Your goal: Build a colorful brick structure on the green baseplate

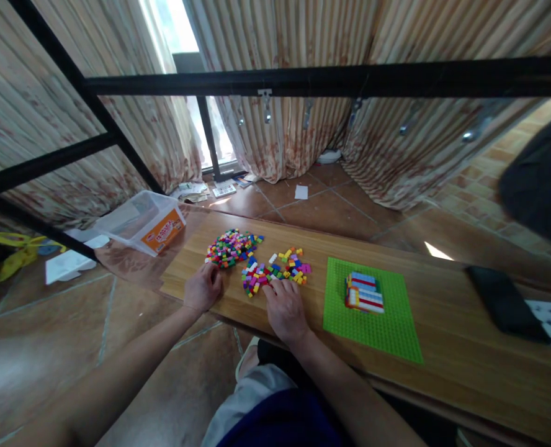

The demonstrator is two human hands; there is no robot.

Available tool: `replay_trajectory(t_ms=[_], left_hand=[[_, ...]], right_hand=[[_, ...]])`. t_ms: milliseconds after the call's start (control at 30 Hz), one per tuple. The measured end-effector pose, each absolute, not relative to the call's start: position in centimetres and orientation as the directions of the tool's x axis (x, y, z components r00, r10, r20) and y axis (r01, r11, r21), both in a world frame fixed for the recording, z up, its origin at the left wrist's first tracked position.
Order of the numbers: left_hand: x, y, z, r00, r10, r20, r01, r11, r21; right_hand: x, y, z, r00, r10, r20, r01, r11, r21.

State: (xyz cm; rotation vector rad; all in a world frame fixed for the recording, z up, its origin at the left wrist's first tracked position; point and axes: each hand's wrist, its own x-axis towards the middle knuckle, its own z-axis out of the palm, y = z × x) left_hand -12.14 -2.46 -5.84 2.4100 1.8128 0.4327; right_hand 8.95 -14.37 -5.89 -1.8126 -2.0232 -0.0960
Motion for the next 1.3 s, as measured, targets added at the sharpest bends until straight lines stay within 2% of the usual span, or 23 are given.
replay_trajectory(t_ms=[267,767,833,933,1033,1100,1200,1300], left_hand=[[-12.3,-2.4,-6.0,0.255,0.951,0.177,0.928,-0.292,0.231],[-12.3,-2.3,-6.2,0.255,0.952,0.167,0.928,-0.290,0.234],[-12.4,-2.3,-6.2,0.256,0.953,0.163,0.928,-0.289,0.235],[-12.3,-2.3,-6.2,0.252,0.953,0.166,0.928,-0.287,0.239],[-12.3,-2.3,-6.1,0.243,0.955,0.173,0.929,-0.280,0.243],[-12.3,-2.4,-6.1,0.244,0.952,0.183,0.925,-0.285,0.250],[-12.2,-2.5,-6.0,0.244,0.949,0.200,0.919,-0.292,0.266],[-12.3,-2.3,-6.0,0.202,0.956,0.211,0.909,-0.263,0.323]], right_hand=[[9.0,-14.5,-5.2,0.024,0.948,0.317,0.986,0.030,-0.163],[10.1,-14.3,-5.2,-0.013,0.946,0.324,0.961,0.101,-0.257],[10.4,-14.9,-4.8,0.013,0.941,0.338,0.941,0.102,-0.321],[11.4,-16.4,-4.3,0.143,0.925,0.351,0.866,0.055,-0.498],[13.5,-18.6,-4.1,0.319,0.890,0.326,0.701,0.010,-0.713],[15.4,-20.3,-4.2,0.424,0.870,0.251,0.572,-0.042,-0.819],[18.3,-22.7,-4.5,0.551,0.826,0.119,0.373,-0.117,-0.920],[20.4,-24.3,-4.6,0.638,0.769,0.053,0.245,-0.137,-0.960]])
